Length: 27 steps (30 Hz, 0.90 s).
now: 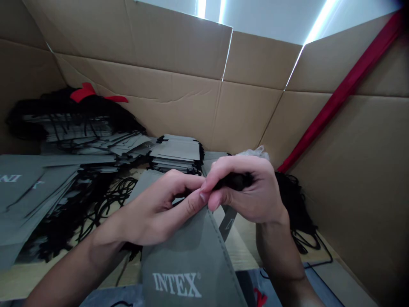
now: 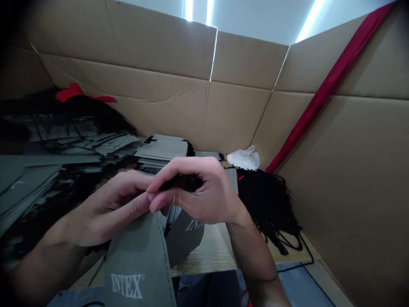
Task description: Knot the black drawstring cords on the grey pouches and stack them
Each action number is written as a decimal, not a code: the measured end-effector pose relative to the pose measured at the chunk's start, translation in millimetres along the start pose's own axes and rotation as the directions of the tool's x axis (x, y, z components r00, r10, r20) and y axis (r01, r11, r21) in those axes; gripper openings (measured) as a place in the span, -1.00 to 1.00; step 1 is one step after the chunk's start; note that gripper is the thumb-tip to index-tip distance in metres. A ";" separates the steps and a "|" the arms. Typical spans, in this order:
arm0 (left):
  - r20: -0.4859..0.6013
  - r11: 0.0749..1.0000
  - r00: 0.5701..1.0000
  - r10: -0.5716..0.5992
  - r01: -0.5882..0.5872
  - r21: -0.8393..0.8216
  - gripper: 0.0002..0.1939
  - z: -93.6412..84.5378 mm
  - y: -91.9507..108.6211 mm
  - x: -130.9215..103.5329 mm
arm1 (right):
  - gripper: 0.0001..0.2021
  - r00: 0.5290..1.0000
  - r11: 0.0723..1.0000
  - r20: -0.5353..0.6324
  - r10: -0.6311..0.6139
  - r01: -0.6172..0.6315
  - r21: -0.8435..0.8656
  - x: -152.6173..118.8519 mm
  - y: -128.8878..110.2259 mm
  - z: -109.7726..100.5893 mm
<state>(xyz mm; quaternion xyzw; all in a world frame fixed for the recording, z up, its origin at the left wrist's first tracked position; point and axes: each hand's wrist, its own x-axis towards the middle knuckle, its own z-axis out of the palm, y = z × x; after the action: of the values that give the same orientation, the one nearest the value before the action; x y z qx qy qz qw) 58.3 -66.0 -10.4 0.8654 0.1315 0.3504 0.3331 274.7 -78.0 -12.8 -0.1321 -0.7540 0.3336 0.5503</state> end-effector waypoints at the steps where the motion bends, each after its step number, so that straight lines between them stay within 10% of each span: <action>1: 0.008 1.000 1.000 0.016 -0.016 0.002 -0.67 -0.1 0.1 -0.2 | -0.74 1.000 0.999 0.001 0.023 -0.023 0.025 0.2 -0.4 -0.3; 18: -0.106 0.995 0.990 0.097 -0.095 0.023 -0.69 13.8 16.5 -14.0 | -0.73 0.983 0.788 0.149 0.104 -0.173 0.591 -2.4 35.7 10.4; 27: -0.440 0.922 0.887 0.140 0.045 0.385 -0.63 -0.9 -3.1 -0.1 | -0.36 0.954 0.946 -0.044 0.295 -0.299 -0.125 -2.3 -10.9 -28.3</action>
<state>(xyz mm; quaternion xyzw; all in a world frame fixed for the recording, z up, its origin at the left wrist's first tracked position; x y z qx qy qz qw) 57.6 -63.2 -12.0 0.8092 0.2509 0.5203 0.1074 303.4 -77.2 -2.6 -0.2837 -0.7388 0.3613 0.4932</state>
